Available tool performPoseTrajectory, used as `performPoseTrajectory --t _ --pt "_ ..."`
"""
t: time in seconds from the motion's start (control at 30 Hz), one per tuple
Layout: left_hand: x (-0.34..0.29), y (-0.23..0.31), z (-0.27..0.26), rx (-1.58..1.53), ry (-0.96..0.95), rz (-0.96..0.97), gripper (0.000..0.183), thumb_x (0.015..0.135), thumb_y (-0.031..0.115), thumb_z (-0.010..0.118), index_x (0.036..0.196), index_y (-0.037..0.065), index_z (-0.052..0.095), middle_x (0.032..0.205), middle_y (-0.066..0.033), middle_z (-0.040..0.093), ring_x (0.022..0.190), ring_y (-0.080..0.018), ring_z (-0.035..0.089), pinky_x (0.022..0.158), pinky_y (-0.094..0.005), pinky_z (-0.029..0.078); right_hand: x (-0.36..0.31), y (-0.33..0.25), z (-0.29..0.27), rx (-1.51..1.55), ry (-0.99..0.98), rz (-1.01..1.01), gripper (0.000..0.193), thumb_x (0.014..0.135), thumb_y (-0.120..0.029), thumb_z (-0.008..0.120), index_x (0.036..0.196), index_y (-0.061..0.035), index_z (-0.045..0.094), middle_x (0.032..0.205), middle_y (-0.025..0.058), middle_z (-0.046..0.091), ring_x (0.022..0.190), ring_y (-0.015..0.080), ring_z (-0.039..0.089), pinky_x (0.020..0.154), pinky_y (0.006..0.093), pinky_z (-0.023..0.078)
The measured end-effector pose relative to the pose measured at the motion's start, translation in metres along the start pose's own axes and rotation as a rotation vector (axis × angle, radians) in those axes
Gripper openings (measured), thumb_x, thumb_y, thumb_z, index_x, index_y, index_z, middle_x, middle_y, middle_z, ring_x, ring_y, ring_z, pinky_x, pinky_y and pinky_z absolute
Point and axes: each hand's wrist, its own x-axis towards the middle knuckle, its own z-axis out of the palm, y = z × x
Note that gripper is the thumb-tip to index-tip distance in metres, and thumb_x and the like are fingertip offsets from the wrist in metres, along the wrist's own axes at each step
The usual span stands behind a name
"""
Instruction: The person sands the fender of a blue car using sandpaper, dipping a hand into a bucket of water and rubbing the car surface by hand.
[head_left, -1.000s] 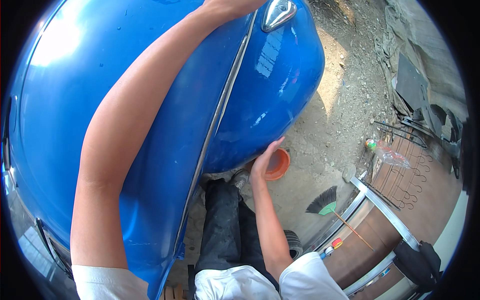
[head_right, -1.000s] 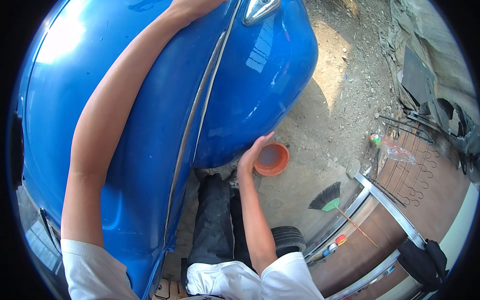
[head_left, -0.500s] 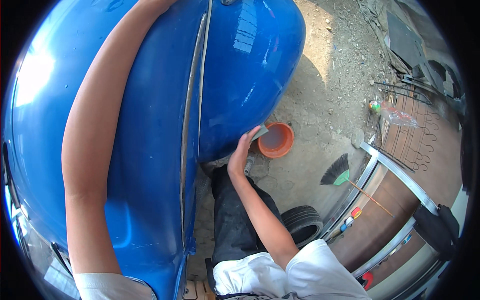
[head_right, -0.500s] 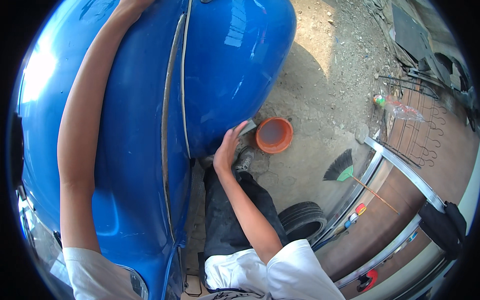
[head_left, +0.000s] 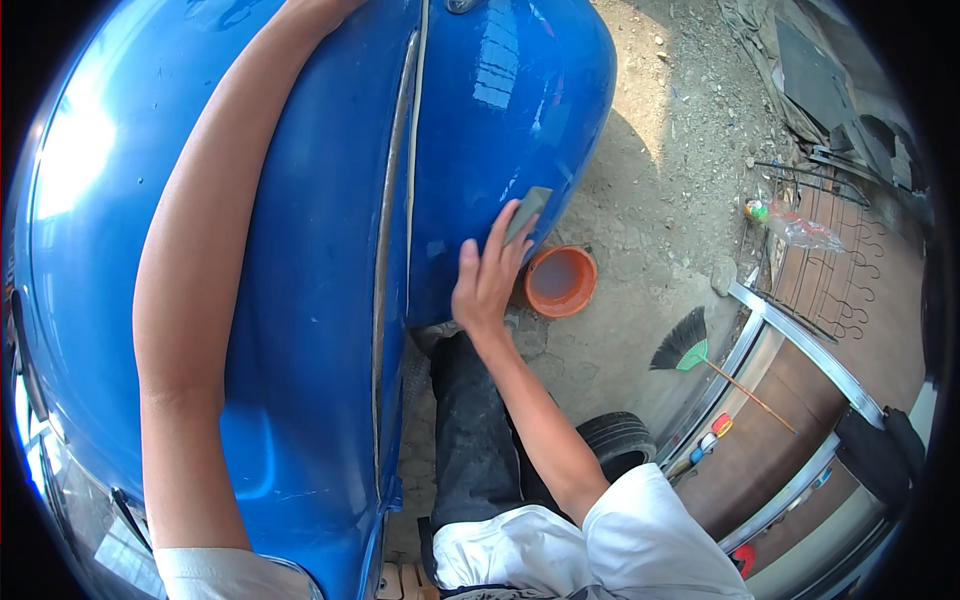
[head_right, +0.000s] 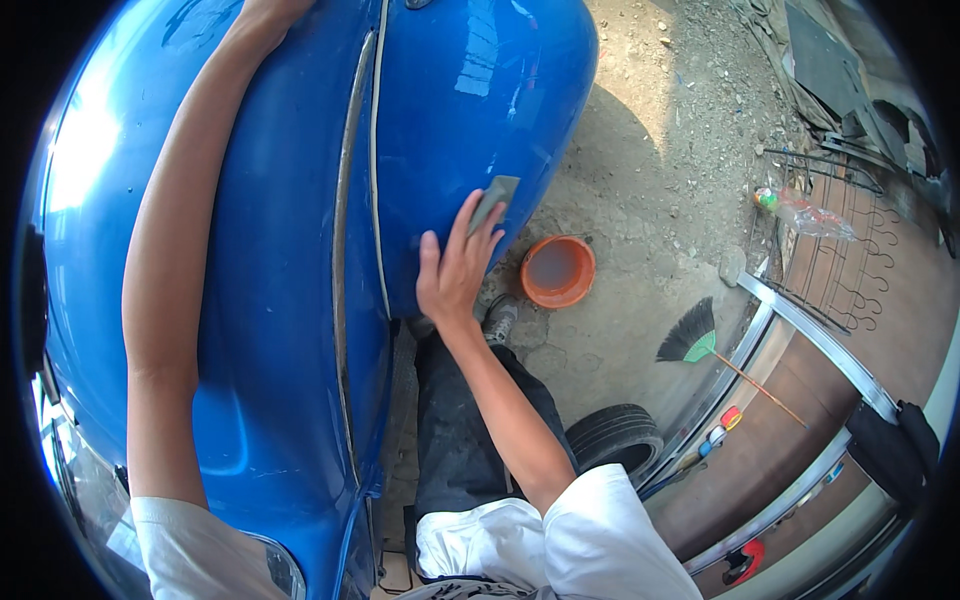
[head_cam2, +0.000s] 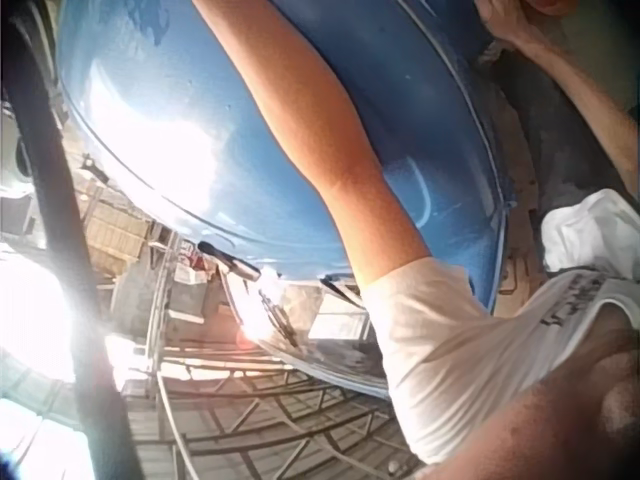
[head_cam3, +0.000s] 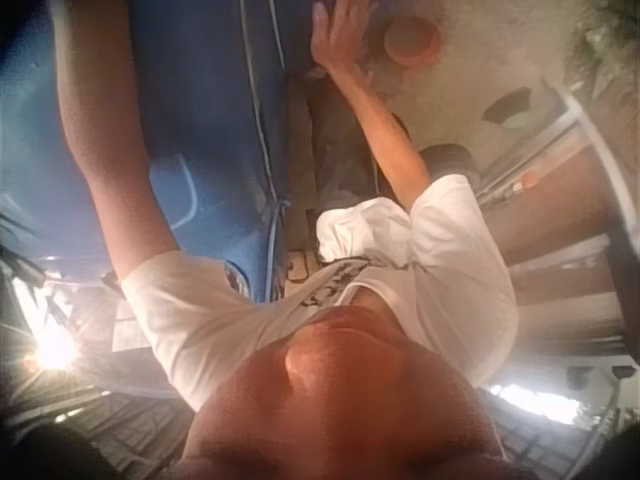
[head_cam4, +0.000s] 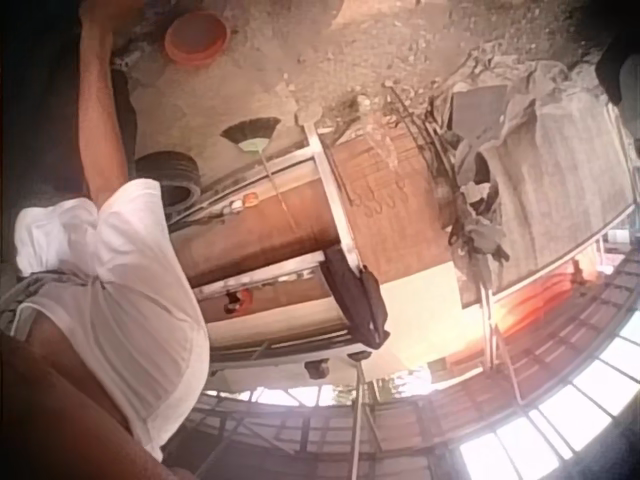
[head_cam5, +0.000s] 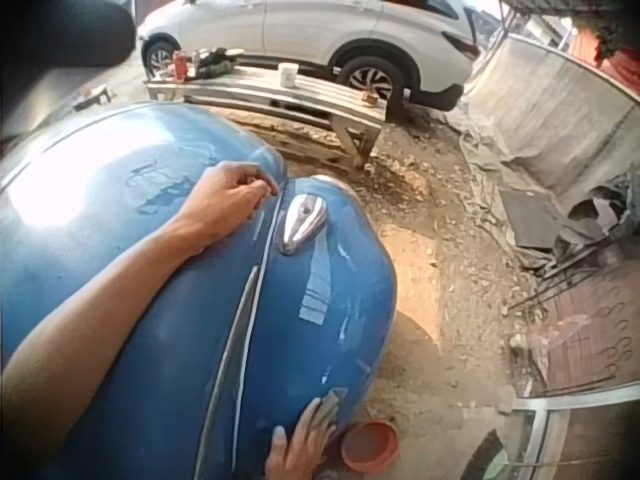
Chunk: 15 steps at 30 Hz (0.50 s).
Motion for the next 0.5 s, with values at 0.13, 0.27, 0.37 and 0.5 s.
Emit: performPoseTrajectory --t 0.13,0.27,0.37,0.5 --pt "0.0 -0.007 -0.001 0.044 0.022 0.052 0.027 0.084 0.016 0.054 0.094 -0.001 0.073 0.065 -0.0099 0.063 0.06 -0.0161 0.057 0.058 -0.0311 0.046 -0.011 0.007 -0.016 -0.171 -0.13 -0.177 0.066 0.101 -0.042 0.042 0.155 -0.0083 0.023 0.16 0.0272 0.016 0.149 0.0431 0.011 0.114 0.0659 0.005" --pt "0.003 0.001 -0.005 0.05 -0.006 0.029 0.028 0.082 0.016 0.054 0.094 0.0 0.073 0.068 -0.0148 0.065 0.063 -0.0197 0.062 0.061 -0.0322 0.048 0.03 -0.005 -0.027 -0.153 0.024 -0.303 0.057 0.099 -0.035 0.051 0.151 -0.0154 0.035 0.157 0.0238 0.026 0.143 0.0426 0.028 0.111 0.0669 0.016" --pt "0.009 -0.008 -0.001 0.005 0.056 0.156 0.028 0.082 0.018 0.054 0.093 0.0 0.073 0.078 -0.0196 0.07 0.073 -0.028 0.069 0.071 -0.0362 0.053 0.064 -0.023 -0.031 -0.048 0.114 -0.354 0.054 0.1 -0.028 0.051 0.148 -0.008 0.037 0.151 0.0226 0.036 0.137 0.0414 0.036 0.11 0.0568 0.028" --pt "0.001 -0.01 0.007 -0.055 0.066 0.077 0.026 0.082 0.017 0.055 0.091 -0.001 0.071 0.077 -0.0237 0.067 0.07 -0.033 0.068 0.068 -0.0396 0.052 0.041 -0.01 -0.038 -0.125 0.278 -0.222 0.043 0.102 -0.017 0.049 0.14 0.0017 0.043 0.136 0.0193 0.051 0.128 0.0346 0.048 0.105 0.0382 0.039"
